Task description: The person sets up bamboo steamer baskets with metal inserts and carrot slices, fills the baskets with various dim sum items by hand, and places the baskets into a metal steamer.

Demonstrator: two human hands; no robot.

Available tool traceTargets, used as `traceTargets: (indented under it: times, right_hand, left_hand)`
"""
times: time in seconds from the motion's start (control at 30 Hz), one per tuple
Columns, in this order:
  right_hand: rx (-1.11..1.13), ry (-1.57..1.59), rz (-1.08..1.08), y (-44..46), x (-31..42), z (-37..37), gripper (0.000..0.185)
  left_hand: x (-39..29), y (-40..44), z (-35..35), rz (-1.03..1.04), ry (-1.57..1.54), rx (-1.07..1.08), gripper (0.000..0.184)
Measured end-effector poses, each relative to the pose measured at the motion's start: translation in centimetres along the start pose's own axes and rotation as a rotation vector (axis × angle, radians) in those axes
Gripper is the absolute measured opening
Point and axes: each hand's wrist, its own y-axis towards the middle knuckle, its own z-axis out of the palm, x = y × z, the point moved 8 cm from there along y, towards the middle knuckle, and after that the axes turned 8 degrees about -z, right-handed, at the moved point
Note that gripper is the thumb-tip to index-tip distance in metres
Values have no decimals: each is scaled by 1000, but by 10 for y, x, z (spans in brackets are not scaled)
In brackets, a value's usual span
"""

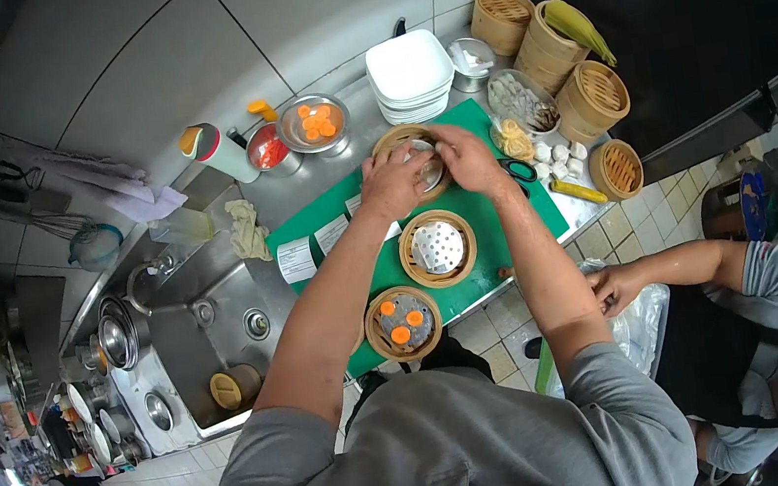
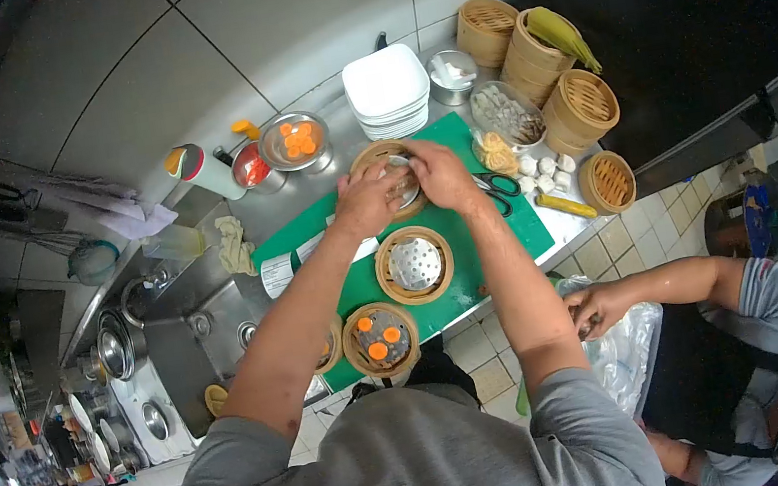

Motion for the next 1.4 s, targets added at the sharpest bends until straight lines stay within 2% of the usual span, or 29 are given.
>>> traceTargets:
  times: [0.03,0.07,0.1,0.13,0.17,0.23,0.27,0.37,0.5,0.57,0.63,0.7,0.73,0.83,0.9,0.97,1.0,1.1,1.13,1.27,1.33,1.37,1.4]
  right_hand:
    - [203,-32,-92,-3,-1,18,33]
    - [287,-120,-127,-12,-17,30,35]
    - [285,-115,-129,-11,-15,28,35]
    - [259,-125,-127,-11,-13,23,32]
    - [235,-133,-123,-13,-8,20,30]
    - [264,-165,-87,-14,-3,19,25]
    - [287,-205,-54,-11,-5,21,20]
    - [215,-198,-40,3,-8,26,15]
    - [219,-30,42,6,-1,29,14]
    - [290,-71,39,8,-3,28,15]
    - [284,-100,57,18,-9,27,19]
    - [286,-128,101,13,-17,35,23]
    - [293,-115,43,12,-13,44,27]
    - [333,-107,-11,13,-9,49,36]
    - [376,-102,-19,14,-5,48,41]
    - [559,150,113,11,-15,50,40]
    - [558,200,97,9,-18,54,36]
    - [510,335,116,1,-16,49,35]
    - [493,306,129,0,-21,50,34]
    - [490,257,141,6,-7,42,29]
    - [428,-38,143,10,-3,36,20]
    - [427,-39,141,7,1,40,20]
    - [356,-235,23,10,11,38,16]
  left_hand:
    - [5,-6,5,-8,1,2,67]
    - [13,-13,-7,-43,-85,-142,67]
    - [21,-23,-24,-74,-169,-286,67]
    - [38,-36,-30,-238,-215,-321,54]
    - [46,-39,-39,-240,-210,-317,54]
    - [70,-41,-15,-416,-579,121,44]
    - [76,-36,-15,-286,-507,-128,31]
    - [78,-13,-16,-242,-383,-204,29]
    - [82,6,2,-236,-447,-58,27]
    - [99,10,5,-358,-657,-58,18]
    - [100,11,5,-400,-605,-27,20]
    - [100,11,25,-513,-939,31,23]
    - [98,13,30,-507,-940,50,23]
    - [96,24,27,-263,-686,-38,30]
    - [94,21,20,-324,-664,37,32]
    - [95,18,23,-445,-1017,118,33]
    - [96,15,22,-463,-1150,75,32]
    - [90,12,10,-382,-1043,37,31]
    - [87,15,10,-346,-775,126,30]
    - [80,21,4,-333,-892,166,26]
    - [90,25,18,-339,-840,130,22]
    - [84,22,16,-338,-840,129,22]
    - [72,19,-3,-298,-610,14,21]
